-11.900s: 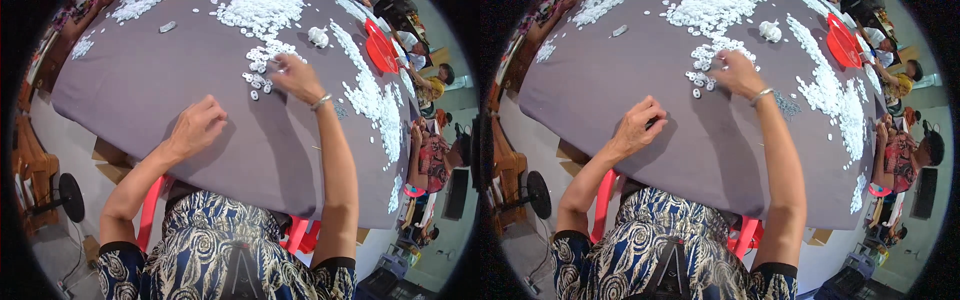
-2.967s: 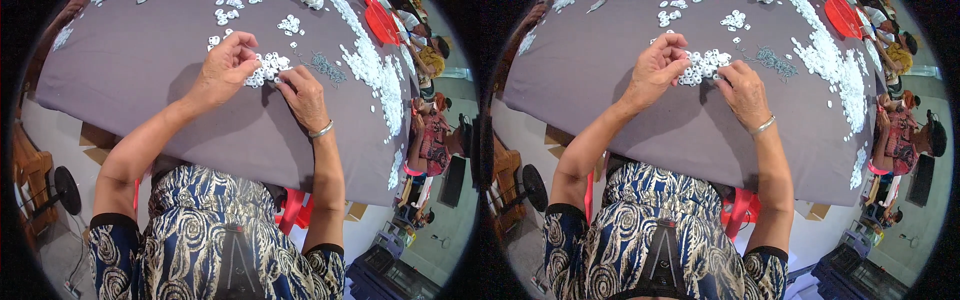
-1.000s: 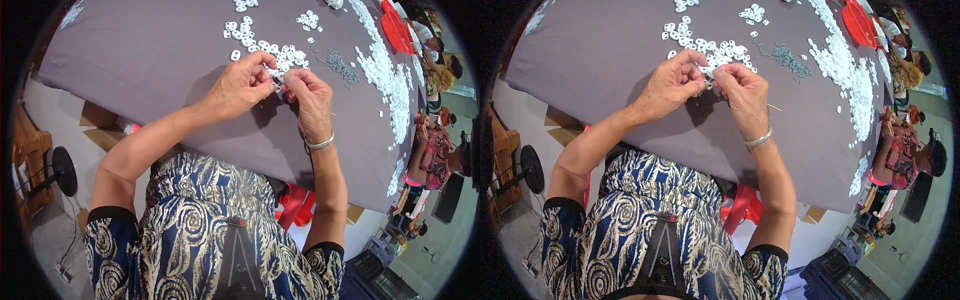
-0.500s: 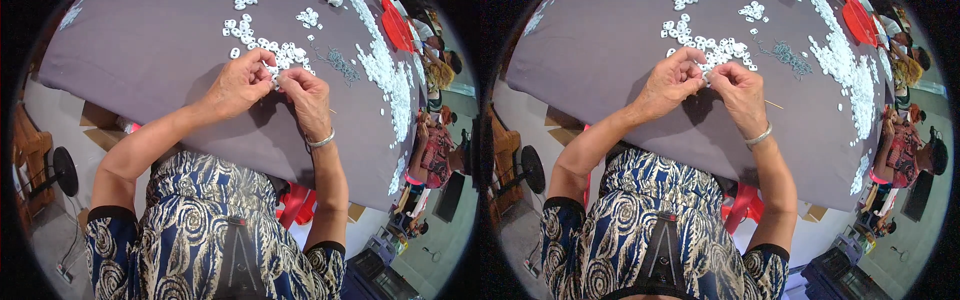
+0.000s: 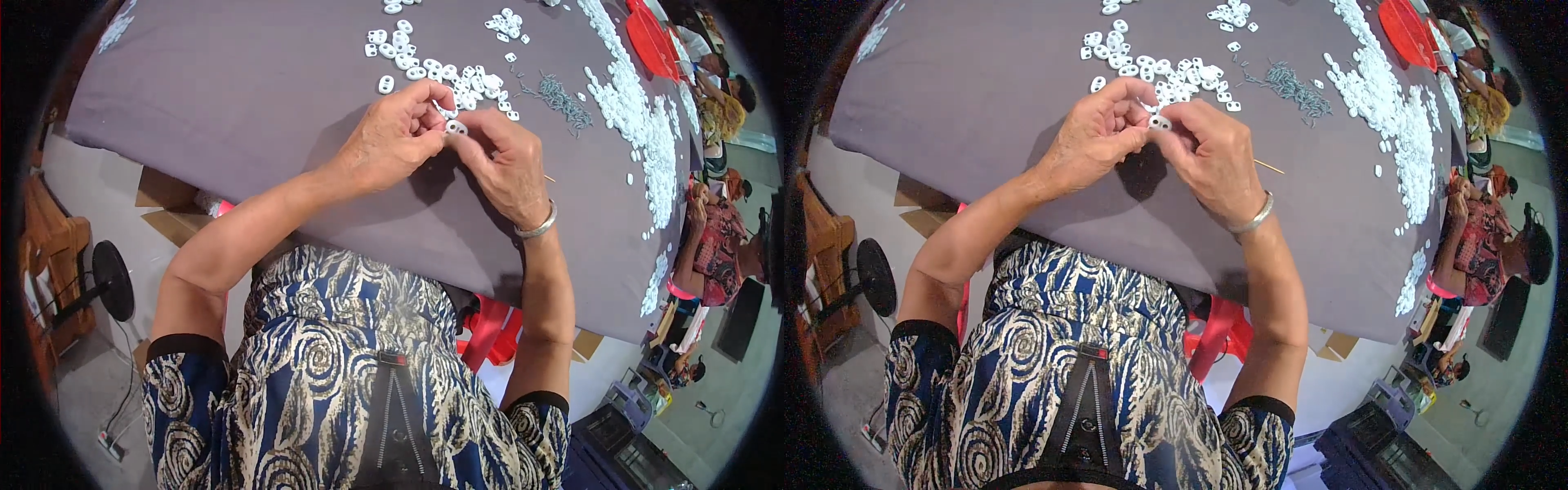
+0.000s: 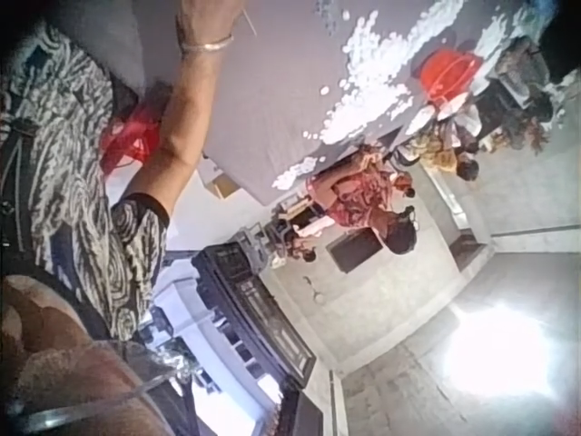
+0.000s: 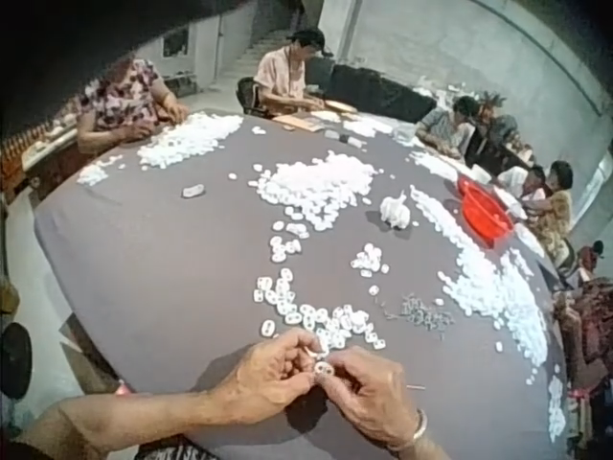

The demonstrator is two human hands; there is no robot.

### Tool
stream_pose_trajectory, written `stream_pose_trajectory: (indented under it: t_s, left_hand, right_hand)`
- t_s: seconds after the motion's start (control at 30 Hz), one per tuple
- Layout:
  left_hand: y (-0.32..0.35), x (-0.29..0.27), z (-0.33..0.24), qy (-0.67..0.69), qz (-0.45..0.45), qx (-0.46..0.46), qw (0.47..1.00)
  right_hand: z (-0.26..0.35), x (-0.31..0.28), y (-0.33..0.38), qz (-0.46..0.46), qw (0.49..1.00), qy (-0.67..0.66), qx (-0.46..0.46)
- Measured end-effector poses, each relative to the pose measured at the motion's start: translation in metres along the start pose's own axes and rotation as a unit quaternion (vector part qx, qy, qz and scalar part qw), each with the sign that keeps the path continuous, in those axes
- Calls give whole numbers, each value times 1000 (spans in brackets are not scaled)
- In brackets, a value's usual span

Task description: The person sorts small white plastic components by hand on a table, inspecting them one by one.

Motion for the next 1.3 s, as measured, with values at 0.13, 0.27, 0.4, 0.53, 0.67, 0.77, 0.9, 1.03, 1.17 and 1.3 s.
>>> stream_pose_trajectory:
  t_s: [0.13, 0.27, 0.4, 0.53, 0.67, 0.77, 0.9, 1.03, 1.17, 1.3]
  left_hand:
    - [0, -2, -3, -6, 29, -24, 999]
    - [-1, 2, 1, 26, 13, 4, 1000]
    - [-3, -2, 1, 64, 52, -17, 996]
    - [-3, -7, -4, 47, 83, -35, 995]
    - [-3, -8, -12, 35, 96, -58, 993]
    - [-3, -6, -3, -17, 85, -5, 996]
    - [-2, -4, -2, -27, 83, -6, 996]
    - [0, -1, -6, 34, 71, -33, 996]
    - [5, 3, -3, 71, 42, -52, 995]
    - [8, 3, -4, 71, 37, -50, 995]
  right_hand:
    - [8, -3, 0, 27, 996, 70, -48]
    - [5, 0, 1, 29, 992, 88, -80]
    - [0, -1, 4, 62, 981, 145, -111]
    - [1, 2, 7, 103, 973, 184, -96]
    - [1, 4, 8, 106, 970, 194, -102]
    - [1, 4, 7, 122, 968, 201, -91]
    - [0, 5, 8, 117, 966, 215, -88]
    - [-2, 9, 10, 99, 966, 214, -108]
    - [-4, 11, 13, 107, 966, 215, -96]
    - [-5, 12, 14, 100, 970, 190, -112]
Point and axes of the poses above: each hand's wrist, its own y-axis away from the middle knuckle, its own x-axis out of the palm, z = x × y, the point moved 1 cm from there along -y, towards the middle knuckle, and after that the axes turned 3 degrees about -z, right-handed, at the moved point
